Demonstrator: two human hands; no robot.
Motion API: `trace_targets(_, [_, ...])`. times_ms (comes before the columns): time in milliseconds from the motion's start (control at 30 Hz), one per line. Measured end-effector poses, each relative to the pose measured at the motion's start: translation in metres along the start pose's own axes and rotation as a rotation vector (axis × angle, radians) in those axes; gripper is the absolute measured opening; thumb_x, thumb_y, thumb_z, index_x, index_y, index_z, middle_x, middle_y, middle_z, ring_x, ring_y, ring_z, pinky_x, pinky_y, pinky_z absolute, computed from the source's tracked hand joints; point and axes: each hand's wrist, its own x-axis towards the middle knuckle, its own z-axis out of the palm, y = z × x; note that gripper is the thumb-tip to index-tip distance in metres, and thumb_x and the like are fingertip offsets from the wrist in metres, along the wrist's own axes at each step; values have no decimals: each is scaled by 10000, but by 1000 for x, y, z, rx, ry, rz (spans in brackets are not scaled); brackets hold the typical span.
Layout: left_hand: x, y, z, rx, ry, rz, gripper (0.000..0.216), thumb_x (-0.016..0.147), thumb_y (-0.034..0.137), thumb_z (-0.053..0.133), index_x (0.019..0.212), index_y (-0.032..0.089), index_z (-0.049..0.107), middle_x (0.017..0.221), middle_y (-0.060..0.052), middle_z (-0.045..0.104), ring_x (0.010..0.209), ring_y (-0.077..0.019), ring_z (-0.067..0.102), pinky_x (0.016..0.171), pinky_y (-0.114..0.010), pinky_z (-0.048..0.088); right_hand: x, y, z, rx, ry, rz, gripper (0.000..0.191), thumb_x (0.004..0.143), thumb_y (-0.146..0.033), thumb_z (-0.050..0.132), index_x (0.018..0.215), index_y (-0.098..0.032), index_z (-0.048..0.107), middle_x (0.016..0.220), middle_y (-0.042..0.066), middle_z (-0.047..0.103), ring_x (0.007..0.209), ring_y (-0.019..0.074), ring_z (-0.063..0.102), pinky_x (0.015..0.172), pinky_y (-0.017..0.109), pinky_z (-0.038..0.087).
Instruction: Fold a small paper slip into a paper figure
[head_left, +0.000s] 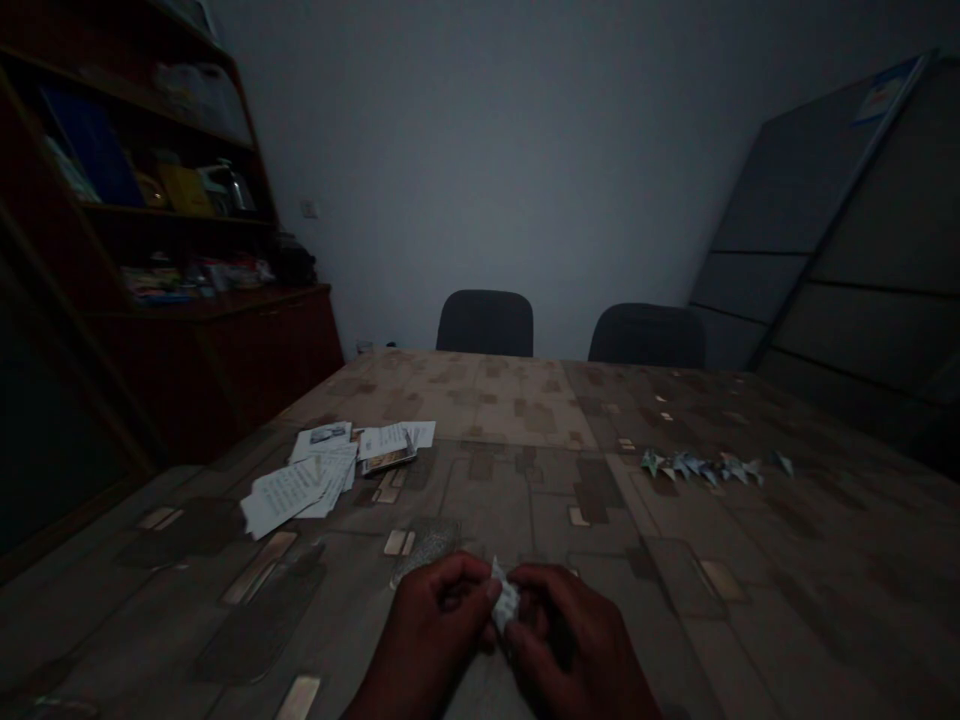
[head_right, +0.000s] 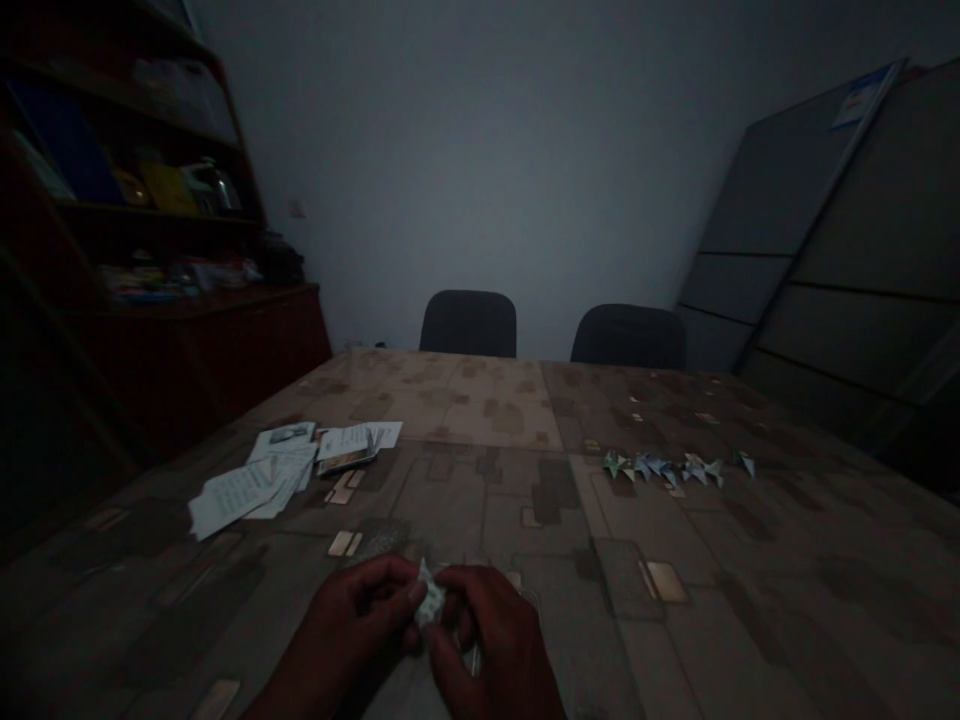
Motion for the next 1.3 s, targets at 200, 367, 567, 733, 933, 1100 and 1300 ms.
trace_targets(200, [-3,-9,-1,19,-17,11,168,699,296,707,731,148,634,573,7,640,509,-142,587,521,-246,444,0,1,2,-25,12,31,256,832,-105,528,1050,-211,610,818,2,654,688,156,636,664,248,483])
trace_targets(367, [-3,-17,-5,-62,-76,111,150,798,277,680,836,209,553,600,51,616,551,-139,591,529,-225,440,2,-4,0,47,-4,101,225,836,-125,508,1013,-200,625,819,6,669,718,160,645,675,238,479])
trace_targets(567, [-4,-15,-6,38,-61,160,66,820,219,646,831,194,586,648,35,624,609,-149,611,578,-236,463,3,-7,-2,70,2,142,211,854,-155,510,1016,-197,639,851,13,687,756,170,656,704,247,472])
trace_targets(733, [-2,-19,-5,-44,-76,152,113,831,236,644,856,216,536,632,43,634,592,-152,615,568,-239,464,4,-3,0,112,3,138,189,857,-158,500,995,-191,625,814,12,682,713,166,650,659,233,470])
trace_targets(933, [-5,-11,-5,128,-104,162,109,827,262,625,783,162,630,635,2,646,599,-167,634,575,-250,457,7,2,3,95,36,125,203,800,-119,462,913,-178,620,733,7,634,652,163,618,597,225,445])
trace_targets(1100, [-4,-14,-7,111,-154,165,181,861,323,610,893,156,670,746,-41,698,695,-201,668,643,-282,491,7,0,1,104,56,148,178,787,-134,494,858,-180,650,689,-3,634,637,161,618,603,224,445])
trace_targets(1300, [0,-24,-8,2,-154,159,162,802,266,651,938,177,654,727,-2,655,631,-172,653,612,-264,483,6,0,0,103,116,116,194,769,-110,502,840,-186,665,689,-8,652,635,152,640,616,211,462])
